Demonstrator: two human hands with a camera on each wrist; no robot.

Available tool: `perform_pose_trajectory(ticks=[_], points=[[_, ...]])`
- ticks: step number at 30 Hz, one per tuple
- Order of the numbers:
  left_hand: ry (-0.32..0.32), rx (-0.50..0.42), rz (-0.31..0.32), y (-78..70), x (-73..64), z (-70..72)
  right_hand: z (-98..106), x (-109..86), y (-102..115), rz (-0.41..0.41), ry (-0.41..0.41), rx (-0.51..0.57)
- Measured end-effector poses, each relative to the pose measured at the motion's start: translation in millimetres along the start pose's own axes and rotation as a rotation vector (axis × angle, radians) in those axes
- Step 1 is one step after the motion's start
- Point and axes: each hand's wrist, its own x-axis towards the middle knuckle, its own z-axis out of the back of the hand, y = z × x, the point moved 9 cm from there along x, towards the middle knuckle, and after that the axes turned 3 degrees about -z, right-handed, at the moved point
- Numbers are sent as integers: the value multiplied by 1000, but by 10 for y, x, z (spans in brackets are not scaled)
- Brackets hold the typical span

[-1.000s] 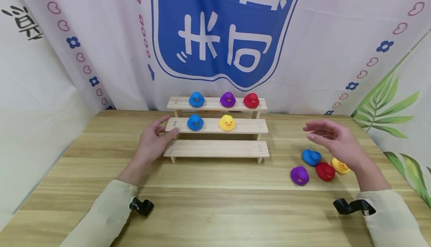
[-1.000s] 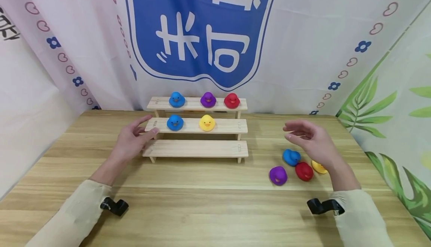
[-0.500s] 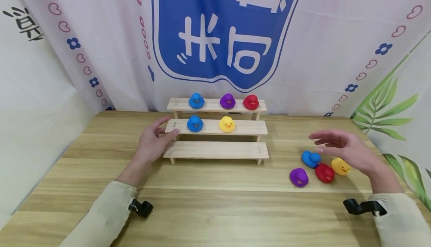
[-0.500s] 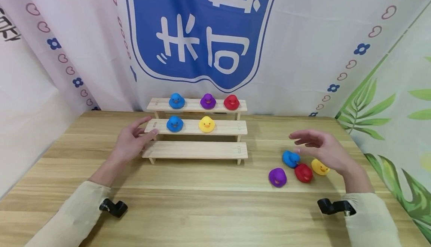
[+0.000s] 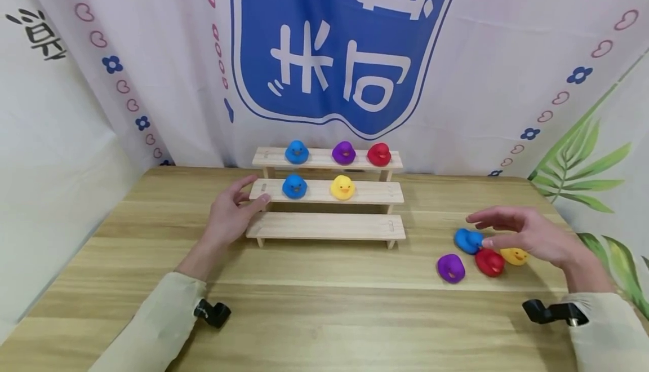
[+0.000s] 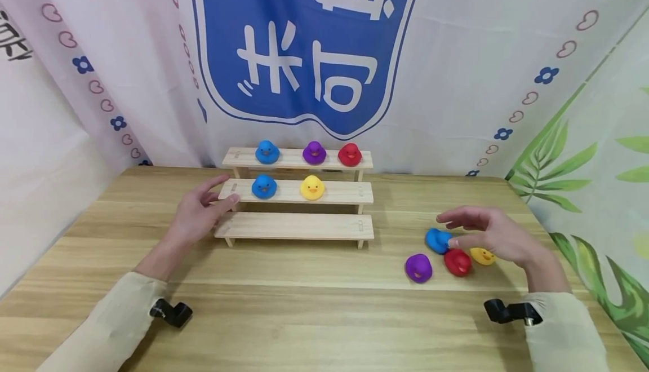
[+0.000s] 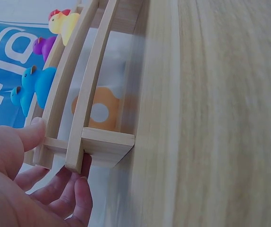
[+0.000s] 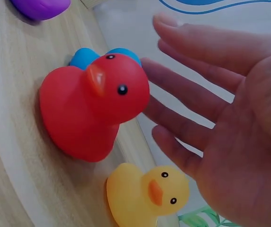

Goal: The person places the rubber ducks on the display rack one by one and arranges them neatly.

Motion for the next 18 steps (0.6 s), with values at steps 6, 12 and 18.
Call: perform_pose_trajectory(ticks=[6,12,18], points=[[-5,1,-6,1,12,-20,-45,7,-64,-22,35,2],[-4,8,-18,-12,17,-40,-66,0,-100,-30,49,23],[-12,5,1,15,22,-12,-94,47,-129,-71,49,2]])
